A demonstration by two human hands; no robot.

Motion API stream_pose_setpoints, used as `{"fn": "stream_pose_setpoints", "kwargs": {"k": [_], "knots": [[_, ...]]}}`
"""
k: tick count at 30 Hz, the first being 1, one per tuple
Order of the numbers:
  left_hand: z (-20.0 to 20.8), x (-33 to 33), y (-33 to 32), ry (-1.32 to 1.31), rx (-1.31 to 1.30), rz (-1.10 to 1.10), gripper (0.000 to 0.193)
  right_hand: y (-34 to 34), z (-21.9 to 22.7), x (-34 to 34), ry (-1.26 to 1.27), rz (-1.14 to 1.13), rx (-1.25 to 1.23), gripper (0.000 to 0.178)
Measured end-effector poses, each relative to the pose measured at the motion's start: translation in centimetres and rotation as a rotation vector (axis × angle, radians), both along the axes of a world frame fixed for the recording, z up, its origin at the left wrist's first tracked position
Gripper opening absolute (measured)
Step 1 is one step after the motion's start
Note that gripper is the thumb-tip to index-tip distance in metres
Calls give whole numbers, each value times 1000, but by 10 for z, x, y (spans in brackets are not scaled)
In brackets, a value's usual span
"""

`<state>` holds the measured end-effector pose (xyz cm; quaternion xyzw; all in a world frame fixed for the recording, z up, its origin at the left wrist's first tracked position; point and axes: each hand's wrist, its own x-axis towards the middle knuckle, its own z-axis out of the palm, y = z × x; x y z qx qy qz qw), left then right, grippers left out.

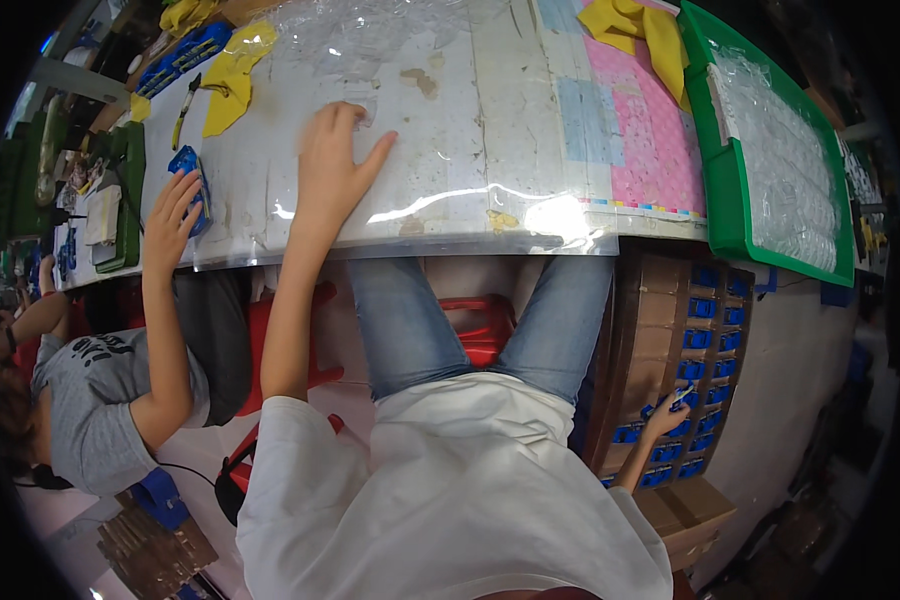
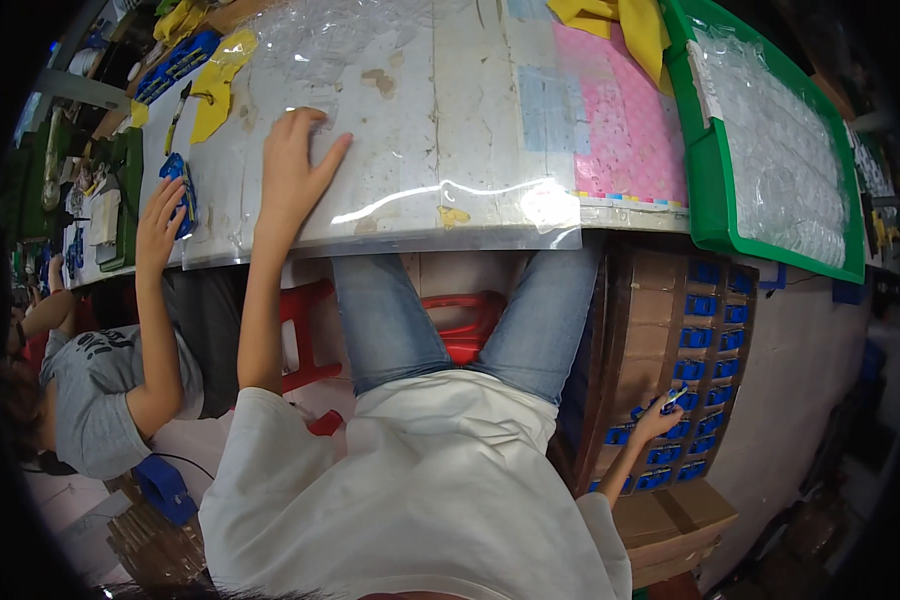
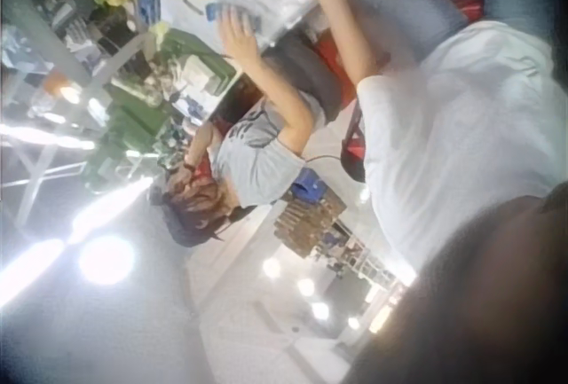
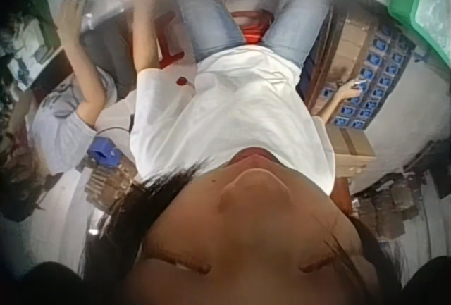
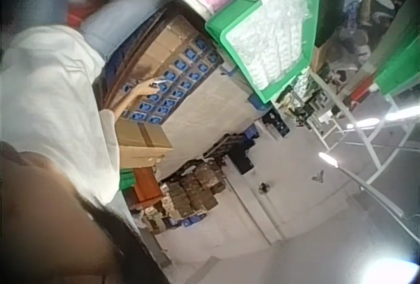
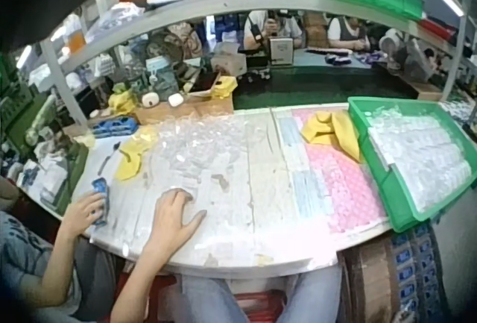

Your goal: The person assembles toy car bodies by inserting clear plastic window pieces into car shells by hand and trimming the pieces using pliers.

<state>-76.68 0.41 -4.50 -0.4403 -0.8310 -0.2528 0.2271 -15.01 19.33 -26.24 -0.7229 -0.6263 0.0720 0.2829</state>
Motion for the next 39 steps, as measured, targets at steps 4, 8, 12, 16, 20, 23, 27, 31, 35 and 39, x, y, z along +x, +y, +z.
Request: {"fn": "stream_pose_setpoints", "kwargs": {"k": [4, 8, 12, 16, 20, 23, 27, 31, 35, 39], "knots": [[1, 29, 3, -175, -74, -337, 29, -13, 65, -81, 448, 177, -11, 25], [1, 65, -5, -246, -91, -450, 33, -33, 95, -163, 771, 429, -155, 23], [0, 93, -14, -309, -94, -588, 36, -60, 136, -234, 1045, 625, -420, 32], [-25, 115, -28, -59, -158, -609, 22, -78, 156, -272, 1213, 788, -550, 48], [-38, 155, -40, -205, -316, -917, 16, -83, 197, -298, 1419, 813, -732, 57], [-37, 171, -41, -243, -175, -933, 12, -81, 205, -304, 1574, 818, -835, 55], [-19, 176, -39, -210, 195, -725, 11, -78, 205, -312, 1786, 857, -923, 49], [0, 182, -32, -75, 354, -716, 13, -82, 215, -322, 1790, 858, -988, 52], [10, 194, -20, -52, 283, -789, 15, -88, 218, -330, 1807, 866, -1010, 53], [9, 196, -18, -61, 231, -845, 14, -86, 220, -332, 1823, 848, -1012, 52]]}}
